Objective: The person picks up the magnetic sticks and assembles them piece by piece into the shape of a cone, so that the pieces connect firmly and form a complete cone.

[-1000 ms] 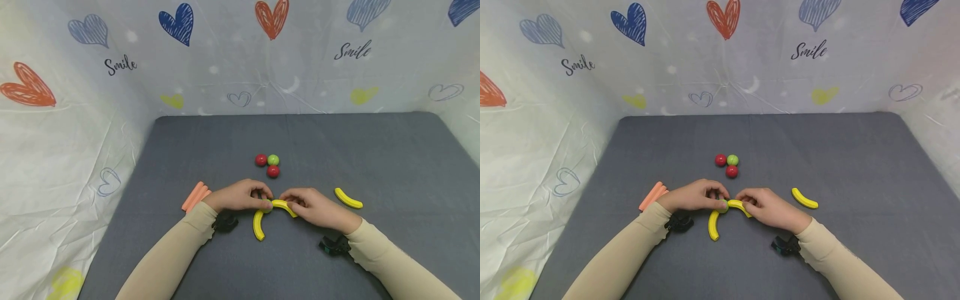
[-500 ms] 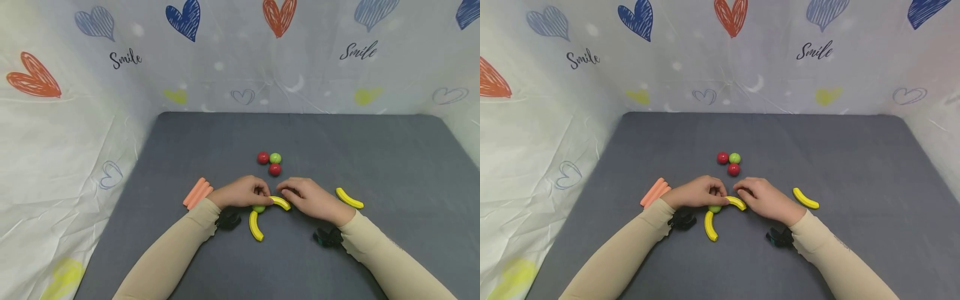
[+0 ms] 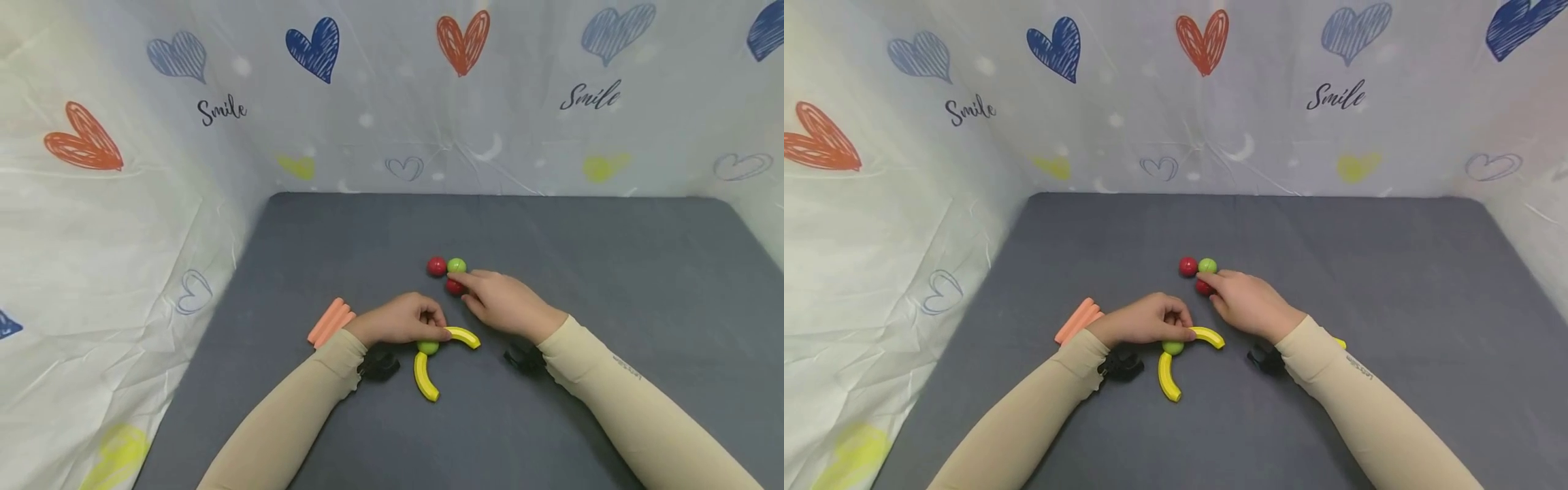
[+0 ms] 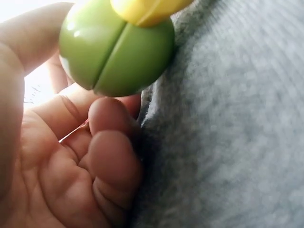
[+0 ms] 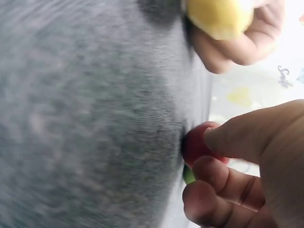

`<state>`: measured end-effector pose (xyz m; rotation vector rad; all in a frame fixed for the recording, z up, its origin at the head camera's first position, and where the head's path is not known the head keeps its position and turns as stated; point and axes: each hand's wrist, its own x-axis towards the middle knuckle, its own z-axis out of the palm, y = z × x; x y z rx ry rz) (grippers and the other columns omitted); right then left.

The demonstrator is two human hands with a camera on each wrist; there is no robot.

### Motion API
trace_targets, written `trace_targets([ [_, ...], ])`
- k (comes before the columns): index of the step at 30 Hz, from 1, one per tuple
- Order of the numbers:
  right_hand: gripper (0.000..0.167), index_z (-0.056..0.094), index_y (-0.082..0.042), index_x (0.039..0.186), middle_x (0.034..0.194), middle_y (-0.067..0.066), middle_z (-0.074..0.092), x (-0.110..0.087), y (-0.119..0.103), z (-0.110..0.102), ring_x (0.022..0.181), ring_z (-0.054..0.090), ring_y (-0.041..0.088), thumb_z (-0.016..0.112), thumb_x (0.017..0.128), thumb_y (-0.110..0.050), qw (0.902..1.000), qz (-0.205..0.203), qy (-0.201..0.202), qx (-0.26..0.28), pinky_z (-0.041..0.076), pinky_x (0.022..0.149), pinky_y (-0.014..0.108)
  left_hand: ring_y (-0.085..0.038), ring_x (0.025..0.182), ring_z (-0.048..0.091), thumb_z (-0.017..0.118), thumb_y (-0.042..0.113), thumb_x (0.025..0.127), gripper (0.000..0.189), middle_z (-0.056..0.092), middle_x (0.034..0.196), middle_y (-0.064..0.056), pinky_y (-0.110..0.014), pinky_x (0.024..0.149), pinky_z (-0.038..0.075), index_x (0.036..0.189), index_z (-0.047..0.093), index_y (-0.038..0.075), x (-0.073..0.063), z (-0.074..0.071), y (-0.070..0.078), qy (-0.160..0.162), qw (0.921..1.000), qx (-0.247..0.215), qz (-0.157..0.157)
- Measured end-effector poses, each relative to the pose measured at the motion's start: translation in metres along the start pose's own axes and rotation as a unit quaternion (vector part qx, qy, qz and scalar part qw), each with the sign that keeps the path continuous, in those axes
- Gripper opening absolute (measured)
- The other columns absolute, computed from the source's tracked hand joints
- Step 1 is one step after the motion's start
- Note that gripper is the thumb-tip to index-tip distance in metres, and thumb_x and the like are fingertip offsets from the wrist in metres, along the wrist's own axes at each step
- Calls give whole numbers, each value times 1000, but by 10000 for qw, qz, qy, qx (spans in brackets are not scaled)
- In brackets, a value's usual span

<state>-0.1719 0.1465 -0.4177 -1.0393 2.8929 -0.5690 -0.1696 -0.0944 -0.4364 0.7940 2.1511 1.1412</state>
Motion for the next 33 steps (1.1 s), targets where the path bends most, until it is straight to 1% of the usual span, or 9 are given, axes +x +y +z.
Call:
trace_targets([
  [4, 38, 64, 0, 136, 80, -3, 58, -1, 1, 3, 68, 50, 12, 69, 99, -9, 9998, 115, -61, 130, 48, 66, 32, -5, 63, 55, 78, 24, 96, 10, 66, 74, 6, -20, 61, 45, 93, 78, 14, 1, 0, 0, 8, 10000, -4, 7],
  [10, 25, 68, -5, 120, 74, -6, 52, -12, 1, 2, 64, 47, 9, 75, 98, -14, 9995, 167, -4, 263, 44, 62, 30, -6, 63, 54, 77, 24, 96, 10, 66, 74, 6, -21, 61, 45, 91, 78, 15, 1, -2, 2, -14, 10000, 30, -3],
  [15, 18, 68, -11, 112, 70, -9, 49, -27, 2, 2, 61, 45, 6, 76, 97, -18, 9987, 375, -26, 350, 40, 58, 26, -6, 61, 52, 77, 24, 96, 10, 64, 71, 7, -22, 60, 43, 89, 77, 16, 1, -1, 2, 40, 10000, 77, -9],
  [18, 13, 67, -14, 103, 66, -10, 47, -39, 2, 1, 58, 43, 5, 77, 95, -19, 9984, 455, -22, 342, 38, 55, 25, -6, 60, 52, 77, 24, 97, 11, 63, 70, 7, -22, 59, 42, 88, 77, 17, 2, 0, 0, 73, 9999, 125, -50],
  [22, 14, 65, -18, 94, 65, -12, 45, -55, 0, -1, 57, 41, 3, 78, 94, -21, 9981, 539, -1, 308, 36, 54, 25, -6, 60, 52, 76, 25, 97, 11, 63, 69, 7, -21, 59, 42, 88, 77, 18, 3, 2, -1, 89, 9998, 126, -80],
  [24, 13, 65, -19, 93, 65, -13, 45, -62, -1, -1, 58, 41, 3, 78, 94, -22, 9978, 579, 41, 323, 37, 54, 24, -6, 60, 51, 76, 25, 97, 11, 62, 69, 7, -21, 59, 42, 89, 77, 18, 3, 2, -1, 105, 9999, 88, -74],
  [27, 12, 69, -18, 96, 66, -14, 45, -70, -4, -2, 59, 42, 2, 79, 94, -24, 9974, 616, 65, 376, 39, 56, 24, -6, 59, 50, 75, 25, 98, 12, 62, 69, 7, -22, 59, 42, 88, 76, 17, 3, 1, -1, 145, 9999, 37, -70],
  [29, 14, 71, -16, 100, 67, -14, 46, -74, -6, -2, 60, 43, 2, 80, 94, -24, 9971, 628, 45, 436, 40, 57, 23, -6, 59, 50, 75, 25, 98, 13, 61, 68, 7, -22, 58, 42, 87, 76, 17, 3, 1, -1, 175, 9998, 34, -82],
  [33, 16, 71, -15, 100, 66, -14, 46, -77, -10, 0, 59, 42, 1, 81, 93, -27, 9967, 631, -12, 506, 39, 56, 23, -6, 59, 49, 76, 26, 98, 15, 60, 67, 9, -22, 58, 41, 86, 75, 17, 2, 0, 0, 252, 9995, 131, -118],
])
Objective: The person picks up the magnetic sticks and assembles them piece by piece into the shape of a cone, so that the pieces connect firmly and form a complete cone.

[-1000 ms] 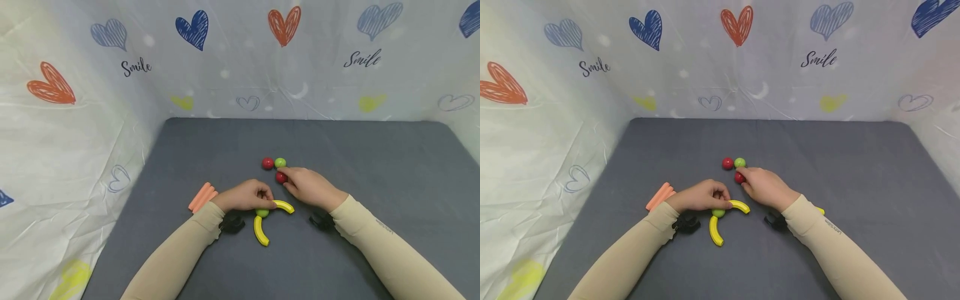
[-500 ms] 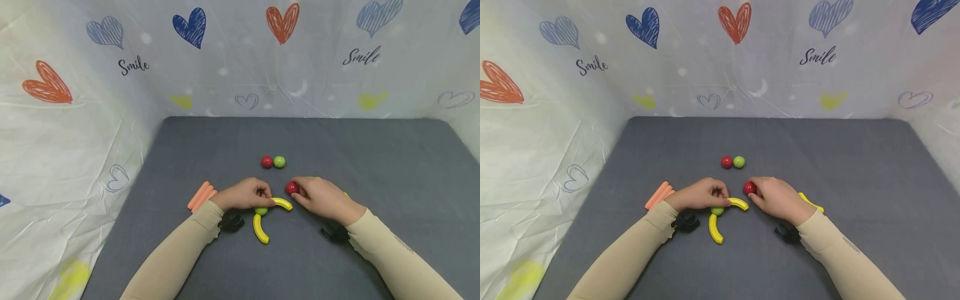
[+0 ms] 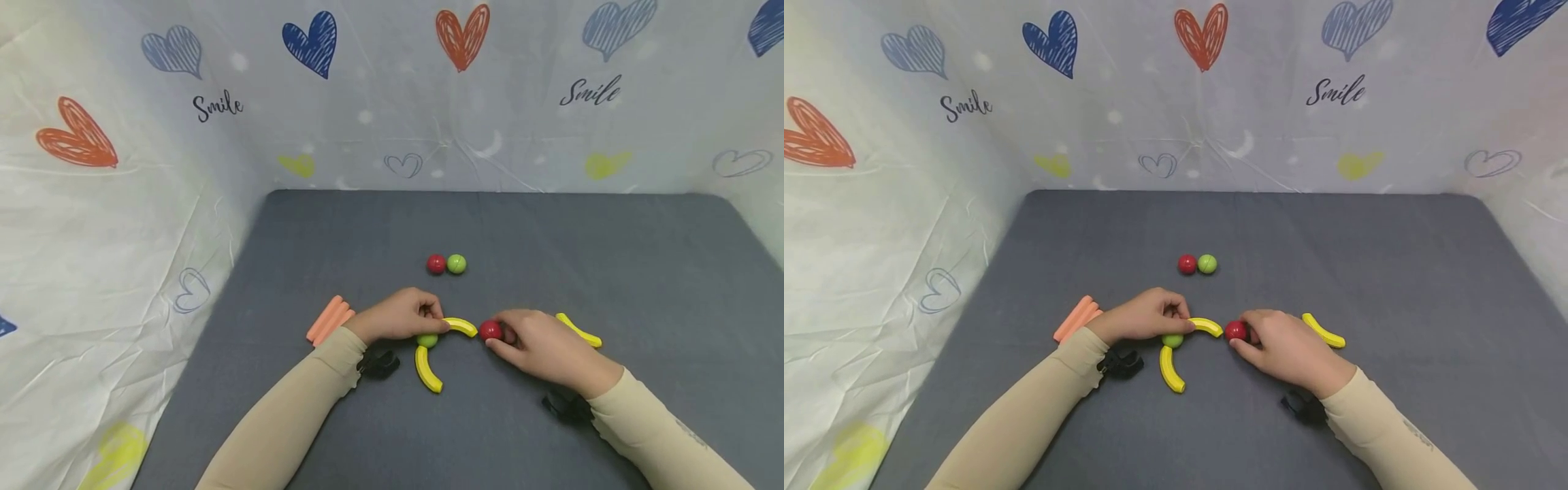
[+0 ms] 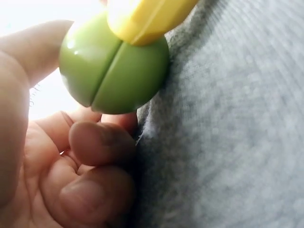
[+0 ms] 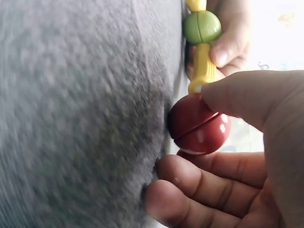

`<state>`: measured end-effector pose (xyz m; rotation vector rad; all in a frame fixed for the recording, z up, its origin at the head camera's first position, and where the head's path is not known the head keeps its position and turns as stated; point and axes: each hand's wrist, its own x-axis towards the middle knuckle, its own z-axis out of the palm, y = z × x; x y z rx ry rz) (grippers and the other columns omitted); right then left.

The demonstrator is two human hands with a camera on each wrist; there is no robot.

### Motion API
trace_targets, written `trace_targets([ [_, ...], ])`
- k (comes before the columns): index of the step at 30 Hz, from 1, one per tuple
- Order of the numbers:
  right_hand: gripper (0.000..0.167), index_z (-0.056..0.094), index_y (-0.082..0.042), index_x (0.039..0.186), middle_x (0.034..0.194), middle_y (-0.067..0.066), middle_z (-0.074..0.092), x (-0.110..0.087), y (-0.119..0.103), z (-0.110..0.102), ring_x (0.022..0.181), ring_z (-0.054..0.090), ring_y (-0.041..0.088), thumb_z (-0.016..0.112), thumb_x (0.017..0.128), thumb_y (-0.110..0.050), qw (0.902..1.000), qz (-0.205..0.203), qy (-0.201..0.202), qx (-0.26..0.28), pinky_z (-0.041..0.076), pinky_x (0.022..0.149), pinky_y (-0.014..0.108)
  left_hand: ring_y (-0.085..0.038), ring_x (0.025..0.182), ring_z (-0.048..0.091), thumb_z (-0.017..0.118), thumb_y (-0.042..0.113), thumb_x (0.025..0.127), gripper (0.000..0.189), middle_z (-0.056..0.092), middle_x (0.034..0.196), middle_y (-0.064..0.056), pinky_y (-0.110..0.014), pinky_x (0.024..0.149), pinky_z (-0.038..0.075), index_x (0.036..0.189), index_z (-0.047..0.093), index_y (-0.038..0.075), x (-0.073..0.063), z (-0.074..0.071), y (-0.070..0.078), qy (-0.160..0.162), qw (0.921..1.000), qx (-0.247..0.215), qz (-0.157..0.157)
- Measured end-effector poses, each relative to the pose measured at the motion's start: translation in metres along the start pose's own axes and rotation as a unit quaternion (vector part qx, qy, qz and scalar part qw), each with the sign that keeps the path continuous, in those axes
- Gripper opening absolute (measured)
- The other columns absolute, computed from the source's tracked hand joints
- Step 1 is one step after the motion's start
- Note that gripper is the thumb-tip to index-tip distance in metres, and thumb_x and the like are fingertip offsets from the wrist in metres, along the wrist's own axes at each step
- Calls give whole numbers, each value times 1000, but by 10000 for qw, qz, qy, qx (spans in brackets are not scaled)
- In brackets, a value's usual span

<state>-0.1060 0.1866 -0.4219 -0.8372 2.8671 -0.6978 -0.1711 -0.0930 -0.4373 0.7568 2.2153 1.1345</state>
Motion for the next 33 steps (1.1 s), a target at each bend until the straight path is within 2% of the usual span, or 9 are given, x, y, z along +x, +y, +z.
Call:
trace_targets([
  [6, 18, 72, -16, 98, 66, -15, 46, -2, -2, 4, 59, 42, 0, 82, 93, -31, 10000, -59, 69, -39, 39, 56, 22, -5, 60, 50, 76, 27, 98, 17, 61, 68, 9, -21, 59, 40, 85, 74, 18, 1, 1, 1, 99, 9999, 46, -33],
  [11, 19, 72, -18, 95, 66, -16, 44, -1, -2, 6, 59, 41, 0, 82, 93, -34, 9997, -172, 164, -69, 39, 56, 22, -5, 62, 52, 75, 27, 98, 17, 64, 71, 8, -21, 61, 42, 85, 74, 17, 1, 1, 1, 87, 9999, -65, -33],
  [15, 19, 71, -19, 95, 66, -16, 44, -1, -2, 7, 60, 41, 0, 81, 94, -34, 9995, -227, 183, -123, 39, 57, 22, -6, 61, 51, 75, 28, 98, 18, 62, 70, 8, -21, 60, 41, 85, 74, 16, 1, 0, 2, 71, 10000, 13, -5],
  [23, 21, 74, -17, 103, 68, -15, 46, 1, -5, 7, 62, 43, 0, 78, 97, -36, 9996, -280, -27, -12, 40, 60, 23, -7, 60, 50, 75, 30, 99, 21, 63, 75, 5, -21, 60, 41, 110, 78, 13, 1, -1, 1, -59, 10000, 39, 31],
  [28, 26, 75, -15, 108, 72, -15, 48, 0, -3, 2, 65, 45, 0, 80, 95, -36, 9994, -292, -171, -33, 42, 62, 23, -5, 62, 52, 75, 28, 99, 15, 65, 75, 6, -20, 61, 43, 100, 80, 14, 1, -1, 1, -9, 10000, 94, -16],
  [33, 33, 75, -9, 111, 80, -10, 53, -5, 8, -13, 72, 48, 3, 87, 89, -30, 9990, -171, -18, -403, 47, 67, 29, -4, 65, 53, 75, 27, 99, 14, 66, 77, 8, -20, 64, 44, 98, 79, 14, 2, 0, -1, 256, 9996, 55, -41],
])
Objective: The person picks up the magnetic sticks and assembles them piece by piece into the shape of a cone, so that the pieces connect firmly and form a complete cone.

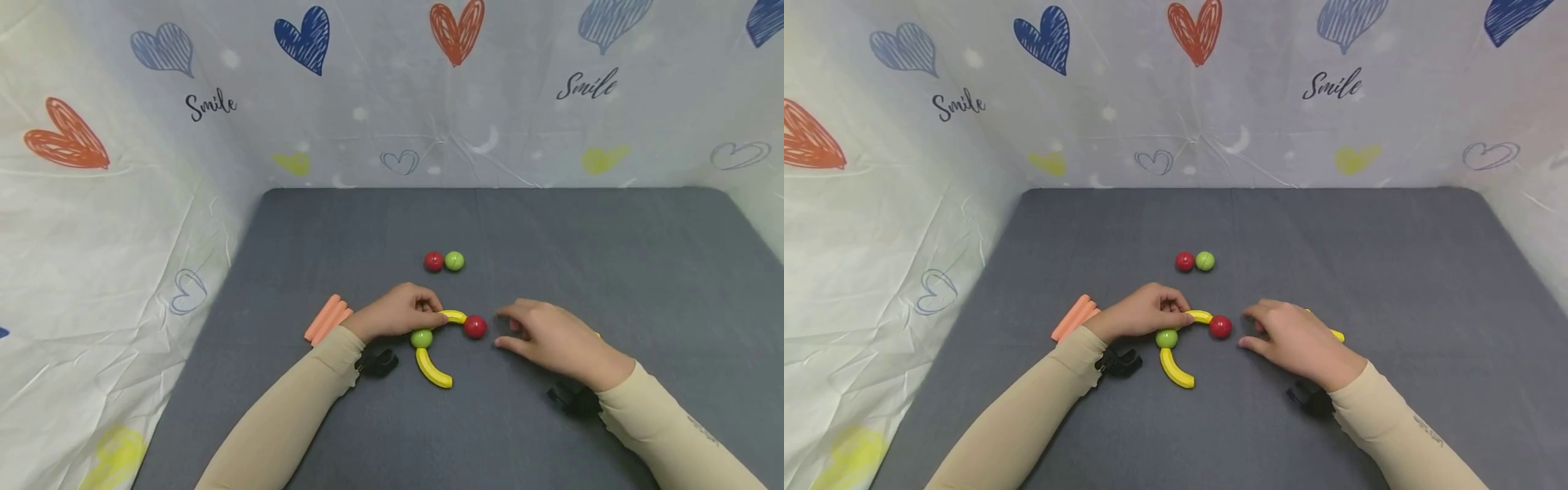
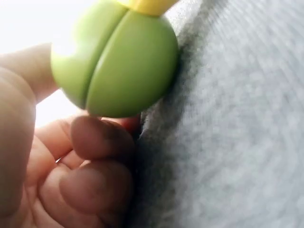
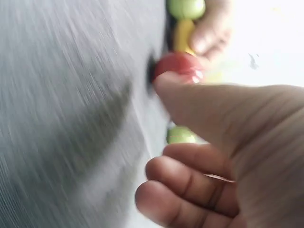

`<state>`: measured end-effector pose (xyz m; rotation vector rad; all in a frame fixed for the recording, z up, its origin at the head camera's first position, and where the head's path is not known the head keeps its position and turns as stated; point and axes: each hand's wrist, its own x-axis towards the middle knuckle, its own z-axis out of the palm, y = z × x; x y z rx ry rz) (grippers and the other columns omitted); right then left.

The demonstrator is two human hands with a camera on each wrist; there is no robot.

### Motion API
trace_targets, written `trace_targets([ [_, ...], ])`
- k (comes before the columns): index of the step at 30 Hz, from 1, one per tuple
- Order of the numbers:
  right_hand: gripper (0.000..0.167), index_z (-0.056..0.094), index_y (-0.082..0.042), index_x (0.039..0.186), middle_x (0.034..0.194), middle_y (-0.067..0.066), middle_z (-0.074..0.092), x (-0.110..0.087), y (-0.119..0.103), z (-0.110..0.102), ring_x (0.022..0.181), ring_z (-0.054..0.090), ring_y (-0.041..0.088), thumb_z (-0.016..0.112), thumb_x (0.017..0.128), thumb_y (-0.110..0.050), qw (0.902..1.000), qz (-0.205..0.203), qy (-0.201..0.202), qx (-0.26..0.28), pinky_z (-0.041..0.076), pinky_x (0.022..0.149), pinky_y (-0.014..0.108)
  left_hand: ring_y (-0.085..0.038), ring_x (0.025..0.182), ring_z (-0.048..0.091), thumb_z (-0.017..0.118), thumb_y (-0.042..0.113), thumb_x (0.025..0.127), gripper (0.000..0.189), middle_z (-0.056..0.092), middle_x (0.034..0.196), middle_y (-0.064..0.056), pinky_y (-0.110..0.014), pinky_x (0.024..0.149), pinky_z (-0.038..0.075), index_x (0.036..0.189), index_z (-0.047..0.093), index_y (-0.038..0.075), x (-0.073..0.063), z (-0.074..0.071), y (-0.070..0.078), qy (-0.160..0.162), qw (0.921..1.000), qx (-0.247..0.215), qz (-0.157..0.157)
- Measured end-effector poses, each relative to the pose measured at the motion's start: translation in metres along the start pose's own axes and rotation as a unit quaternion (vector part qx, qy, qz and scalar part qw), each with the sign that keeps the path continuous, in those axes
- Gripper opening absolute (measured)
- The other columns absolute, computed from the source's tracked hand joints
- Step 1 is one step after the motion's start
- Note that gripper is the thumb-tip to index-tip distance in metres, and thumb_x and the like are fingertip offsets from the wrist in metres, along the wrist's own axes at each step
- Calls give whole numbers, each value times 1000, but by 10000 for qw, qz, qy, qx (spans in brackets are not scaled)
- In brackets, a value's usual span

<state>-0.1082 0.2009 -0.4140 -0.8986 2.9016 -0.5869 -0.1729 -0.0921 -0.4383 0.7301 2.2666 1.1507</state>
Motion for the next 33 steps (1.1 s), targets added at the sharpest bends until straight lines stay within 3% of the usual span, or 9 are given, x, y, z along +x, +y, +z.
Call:
trace_targets([
  [9, 40, 74, -7, 115, 96, 0, 62, -14, 26, -26, 83, 58, 14, 91, 83, -23, 9976, 667, -66, -179, 52, 75, 41, -6, 66, 55, 77, 26, 96, 13, 66, 75, 5, -21, 64, 44, 95, 78, 13, 2, -1, 0, 203, 9992, -253, -253],
  [16, 49, 72, -4, 121, 93, 0, 59, -19, 46, -35, 80, 52, 14, 92, 82, -27, 9930, 1012, -495, -367, 46, 71, 37, -8, 61, 52, 76, 18, 95, 11, 63, 73, 3, -22, 57, 43, 96, 70, 9, 2, 1, 1, 437, 9953, -671, -536],
  [22, 45, 69, -1, 119, 83, -4, 57, -17, 53, -33, 71, 48, 11, 89, 84, -22, 9913, 1089, -734, 122, 41, 64, 31, -10, 54, 48, 74, 15, 96, 19, 61, 72, 1, -23, 51, 40, 112, 67, 7, 2, 2, 1, 446, 9926, -970, -579],
  [27, 42, 64, 1, 118, 81, -6, 58, -14, 51, -31, 66, 49, 7, 87, 86, -13, 9935, 890, -588, 386, 44, 63, 30, -11, 54, 47, 73, 16, 97, 23, 61, 74, 1, -24, 51, 40, 119, 72, 9, 0, 1, 2, 381, 9937, -893, -559],
  [33, 32, 63, -4, 112, 83, -7, 63, -10, 41, -28, 68, 55, 5, 83, 88, -13, 9955, 839, -113, 416, 48, 63, 30, -11, 55, 49, 73, 19, 98, 23, 63, 76, 0, -24, 52, 41, 120, 74, 11, 1, -1, 2, 293, 9954, -746, -518],
])
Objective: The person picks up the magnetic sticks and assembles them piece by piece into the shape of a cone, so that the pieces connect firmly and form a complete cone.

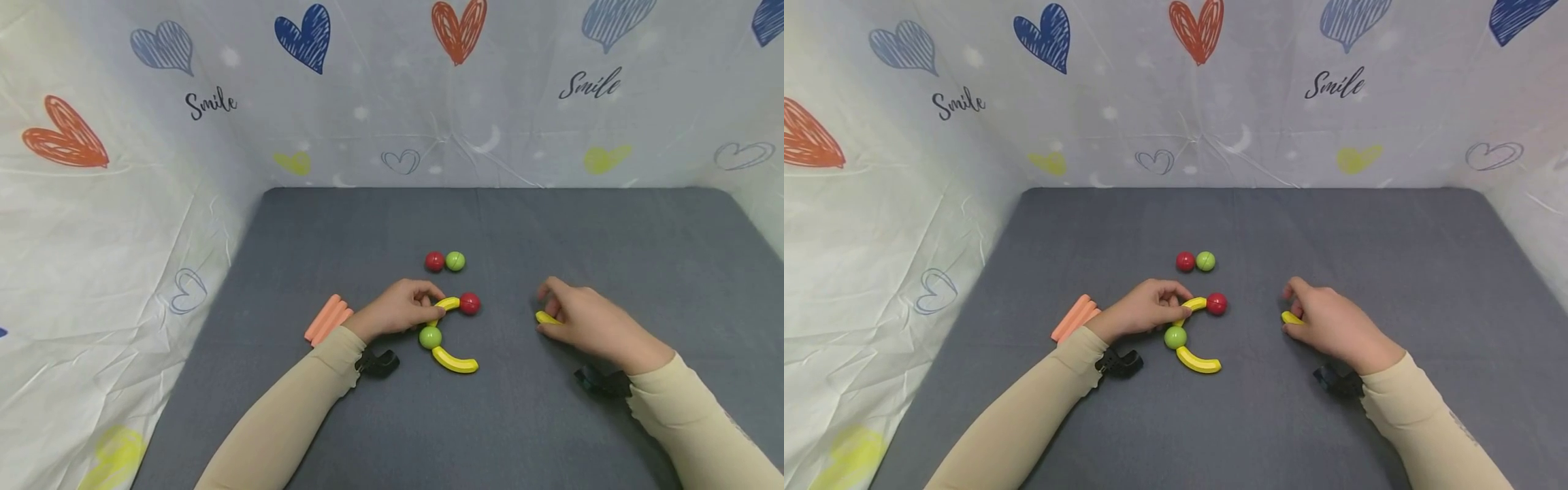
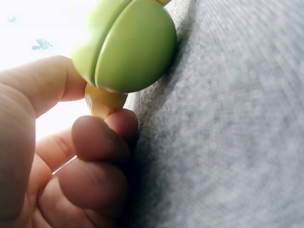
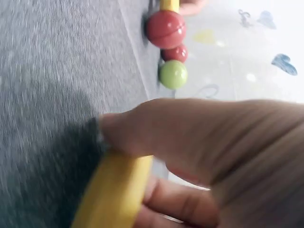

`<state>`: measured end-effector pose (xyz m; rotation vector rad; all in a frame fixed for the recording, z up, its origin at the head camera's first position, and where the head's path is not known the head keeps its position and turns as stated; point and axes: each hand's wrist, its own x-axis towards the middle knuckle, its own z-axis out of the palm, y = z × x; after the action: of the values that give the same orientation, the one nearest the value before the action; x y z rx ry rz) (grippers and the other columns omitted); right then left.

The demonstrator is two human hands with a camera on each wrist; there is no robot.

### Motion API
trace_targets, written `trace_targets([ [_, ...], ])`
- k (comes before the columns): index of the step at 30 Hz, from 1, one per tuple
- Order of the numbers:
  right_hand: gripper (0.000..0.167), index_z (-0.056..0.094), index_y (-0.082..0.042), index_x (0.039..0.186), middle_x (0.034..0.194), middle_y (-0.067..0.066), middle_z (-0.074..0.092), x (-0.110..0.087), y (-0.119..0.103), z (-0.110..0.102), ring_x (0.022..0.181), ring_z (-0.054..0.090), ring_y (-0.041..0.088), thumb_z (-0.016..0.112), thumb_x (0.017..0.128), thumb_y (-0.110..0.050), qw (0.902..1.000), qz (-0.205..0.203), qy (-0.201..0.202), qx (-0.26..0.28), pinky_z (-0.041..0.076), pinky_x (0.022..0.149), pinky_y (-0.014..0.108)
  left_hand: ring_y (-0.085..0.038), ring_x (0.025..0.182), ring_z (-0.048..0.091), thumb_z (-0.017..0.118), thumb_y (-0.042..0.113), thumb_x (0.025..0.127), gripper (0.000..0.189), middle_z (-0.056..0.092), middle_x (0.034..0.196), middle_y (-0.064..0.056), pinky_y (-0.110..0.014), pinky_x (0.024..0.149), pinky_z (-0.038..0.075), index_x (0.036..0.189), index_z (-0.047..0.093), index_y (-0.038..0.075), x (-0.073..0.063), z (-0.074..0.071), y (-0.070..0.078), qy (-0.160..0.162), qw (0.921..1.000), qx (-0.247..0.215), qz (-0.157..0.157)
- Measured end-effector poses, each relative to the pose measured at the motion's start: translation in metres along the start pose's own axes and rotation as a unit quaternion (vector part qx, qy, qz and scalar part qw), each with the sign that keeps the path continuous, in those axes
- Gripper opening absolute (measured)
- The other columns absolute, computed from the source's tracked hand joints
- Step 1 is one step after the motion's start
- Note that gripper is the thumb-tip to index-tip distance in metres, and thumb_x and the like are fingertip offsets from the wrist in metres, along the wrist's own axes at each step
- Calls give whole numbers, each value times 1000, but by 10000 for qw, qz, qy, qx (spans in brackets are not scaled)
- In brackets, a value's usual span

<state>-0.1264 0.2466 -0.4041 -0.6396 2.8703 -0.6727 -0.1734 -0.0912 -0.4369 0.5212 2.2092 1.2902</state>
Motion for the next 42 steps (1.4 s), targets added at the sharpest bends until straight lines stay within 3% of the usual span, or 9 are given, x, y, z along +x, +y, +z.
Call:
trace_targets([
  [8, 10, 72, -13, 96, 78, -11, 66, 3, -10, 8, 69, 59, 2, 81, 93, -15, 9987, -156, 243, 423, 51, 64, 28, -11, 56, 50, 74, 20, 98, 25, 64, 76, 0, -24, 53, 42, 121, 75, 12, 2, 1, -1, -52, 10000, 72, 19],
  [23, 21, 77, -8, 116, 97, -5, 76, 14, -28, 31, 79, 65, 6, 73, 101, -22, 9884, 76, -31, 1520, 53, 69, 26, -9, 61, 51, 73, 16, 98, 30, 63, 77, 1, -22, 59, 41, 127, 71, 8, 4, -1, -2, -400, 9982, 323, 310],
  [33, 22, 75, -7, 123, 106, 1, 76, 24, -37, 35, 74, 57, 10, 67, 104, -16, 9880, 42, -111, 1541, 49, 66, 27, -8, 60, 49, 74, 15, 97, 26, 62, 76, 2, -22, 58, 39, 122, 73, 7, 5, -3, 0, -437, 9978, 299, 393],
  [42, 21, 76, -10, 122, 115, 2, 75, 29, -36, 40, 89, 61, 11, 68, 104, -16, 9897, -168, -79, 1416, 53, 77, 32, -8, 62, 51, 78, 24, 96, 17, 64, 77, 2, -22, 60, 41, 104, 74, 10, 5, -2, -1, -407, 9979, 302, 392],
])
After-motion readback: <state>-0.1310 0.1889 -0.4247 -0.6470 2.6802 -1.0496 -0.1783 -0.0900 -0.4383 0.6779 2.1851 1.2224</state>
